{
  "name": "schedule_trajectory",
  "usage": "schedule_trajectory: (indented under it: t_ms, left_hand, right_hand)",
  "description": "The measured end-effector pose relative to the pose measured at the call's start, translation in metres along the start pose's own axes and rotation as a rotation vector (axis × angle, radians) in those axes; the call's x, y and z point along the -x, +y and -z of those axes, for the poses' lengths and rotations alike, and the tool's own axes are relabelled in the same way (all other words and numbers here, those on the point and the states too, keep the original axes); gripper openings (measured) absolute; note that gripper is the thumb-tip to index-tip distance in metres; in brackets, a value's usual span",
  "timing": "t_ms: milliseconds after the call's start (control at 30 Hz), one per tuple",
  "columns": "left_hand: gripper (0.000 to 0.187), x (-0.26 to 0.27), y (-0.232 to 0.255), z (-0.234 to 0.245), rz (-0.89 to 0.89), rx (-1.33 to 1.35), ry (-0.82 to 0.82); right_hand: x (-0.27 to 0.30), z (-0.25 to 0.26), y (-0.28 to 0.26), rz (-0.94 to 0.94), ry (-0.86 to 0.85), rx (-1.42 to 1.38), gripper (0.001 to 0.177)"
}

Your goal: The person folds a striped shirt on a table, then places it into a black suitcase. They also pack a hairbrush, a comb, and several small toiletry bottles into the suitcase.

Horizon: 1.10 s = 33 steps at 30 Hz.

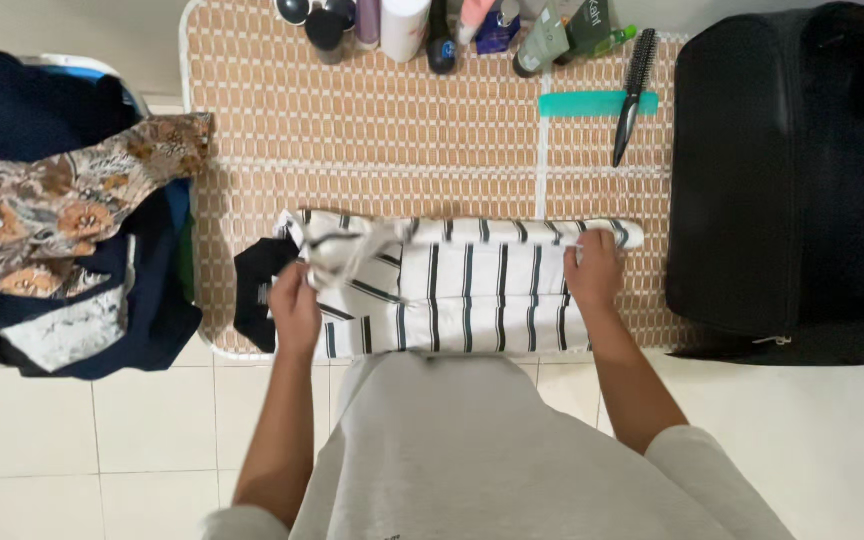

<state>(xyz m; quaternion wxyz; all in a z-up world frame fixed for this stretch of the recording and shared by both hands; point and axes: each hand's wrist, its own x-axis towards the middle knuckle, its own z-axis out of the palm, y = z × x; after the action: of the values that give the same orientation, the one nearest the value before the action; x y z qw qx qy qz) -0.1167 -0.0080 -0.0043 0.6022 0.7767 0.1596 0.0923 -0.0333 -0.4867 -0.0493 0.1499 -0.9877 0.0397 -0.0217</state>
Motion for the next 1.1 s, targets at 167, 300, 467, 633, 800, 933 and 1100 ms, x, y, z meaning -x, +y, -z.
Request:
schedule_trajectory:
  t_ms: [167,300,467,633,800,933,1100]
  left_hand:
    - [0.025,0.080,-0.027,0.014,0.199,0.138,-0.069]
    - [0.026,0.081,-0.034,0.019,0.236,-0.143,-0.053]
    - [0.023,0.021,-0.035,0.010,0.020,-0.420,0.252]
    - [0.043,-0.039,-0.050,-0.009,0.420,-0.429,0.215]
    - [0.038,-0.054,-0.094,-0.017,0.271,-0.448,0.234]
    - [0.036,-0.055,-0.125,-0.010,0.297,-0.375,0.295]
    - [0.033,-0.045,-0.125,0.004,0.436,-0.453,0.350]
  right_hand:
    - [0.051,-0.002,0.010,0.010,0.017,-0.008,0.018]
    - [0.062,-0.019,0.042,0.012,0.141,0.024,0.022]
    - [0.037,-0.036,0.093,-0.227,0.320,-0.169,0.027]
    - [0.001,-0.039,0.116,-0.834,0.056,-0.717,0.026]
    - [-0.009,-0.030,0.126,-0.786,-0.179,-0.703,0.029]
    - [-0.007,-0.017,0.142,-1.125,-0.179,-1.431,0.030]
    - [0.009,-0.002,0.129,-1.158,-0.343,-1.297,0.047]
